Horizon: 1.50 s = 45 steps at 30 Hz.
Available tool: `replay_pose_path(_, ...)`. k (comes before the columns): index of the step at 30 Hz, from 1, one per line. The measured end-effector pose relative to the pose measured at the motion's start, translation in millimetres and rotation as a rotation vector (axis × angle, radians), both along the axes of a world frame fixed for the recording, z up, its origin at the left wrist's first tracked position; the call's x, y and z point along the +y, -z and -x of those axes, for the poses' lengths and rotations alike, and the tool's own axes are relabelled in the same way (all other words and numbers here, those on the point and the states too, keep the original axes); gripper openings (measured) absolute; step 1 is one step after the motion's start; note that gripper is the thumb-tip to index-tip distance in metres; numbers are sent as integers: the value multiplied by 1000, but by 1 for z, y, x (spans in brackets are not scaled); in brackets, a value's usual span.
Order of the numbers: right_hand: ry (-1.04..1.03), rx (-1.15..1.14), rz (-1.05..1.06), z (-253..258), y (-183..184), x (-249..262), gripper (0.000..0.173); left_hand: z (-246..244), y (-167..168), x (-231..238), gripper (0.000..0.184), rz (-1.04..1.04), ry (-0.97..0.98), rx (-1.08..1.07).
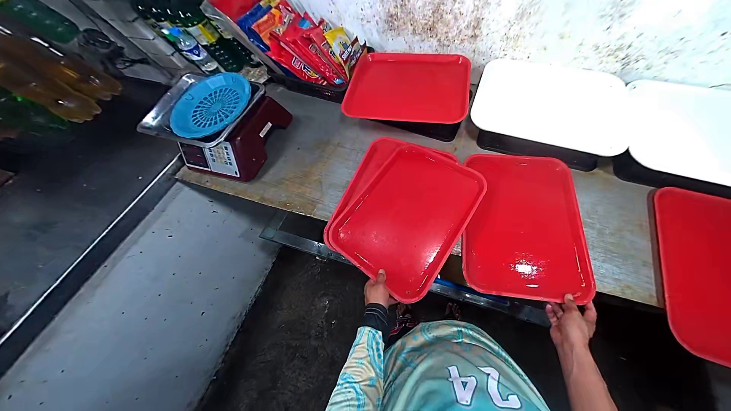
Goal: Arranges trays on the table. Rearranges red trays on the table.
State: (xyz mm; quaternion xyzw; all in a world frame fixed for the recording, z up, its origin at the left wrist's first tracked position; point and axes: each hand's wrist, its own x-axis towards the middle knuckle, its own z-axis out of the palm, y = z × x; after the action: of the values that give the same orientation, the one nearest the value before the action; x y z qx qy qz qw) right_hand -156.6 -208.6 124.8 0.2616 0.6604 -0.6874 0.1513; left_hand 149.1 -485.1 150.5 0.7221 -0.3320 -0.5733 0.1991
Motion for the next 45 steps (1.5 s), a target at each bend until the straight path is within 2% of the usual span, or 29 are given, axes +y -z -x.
replay_pose_path(3, 38, 25, -17, -1, 1, -5, 52, -35, -10, -19, 46, 158, 30, -143)
replay_pose_path(8, 20, 29, -45, -3, 0, -4, 53, -113, -55, -35, 41, 489, -71, -219)
replay_pose_path(13, -22, 6, -22, -4, 1, -3, 48, -207, -90, -48, 34, 599, -250, -175)
replay_pose_path(17, -35, -23, -63, -9, -1, -10, 45, -250, -118, -50, 28, 666, -374, -204)
replay_pose_path(22, -57, 31, -150, -7, -5, -15, 60, -270, -134, -46, 22, 755, -468, -199)
replay_pose_path(30, -96, -35, -147, -7, -7, -15, 53, -298, -137, -53, 22, 926, -437, -265)
replay_pose_path(34, -80, -6, -174, -6, -6, -14, 53, -285, -124, -59, 25, 899, -417, -262)
replay_pose_path(38, -205, 8, -216, -11, -14, -11, 59, -265, -108, -60, 31, 882, -399, -288)
replay_pose_path(41, -236, -5, -131, 0, -7, 4, 51, -261, -89, -66, 32, 904, -353, -268)
replay_pose_path(45, -152, -39, 44, 15, 2, 18, 21, -247, -85, -72, 30, 960, -278, -251)
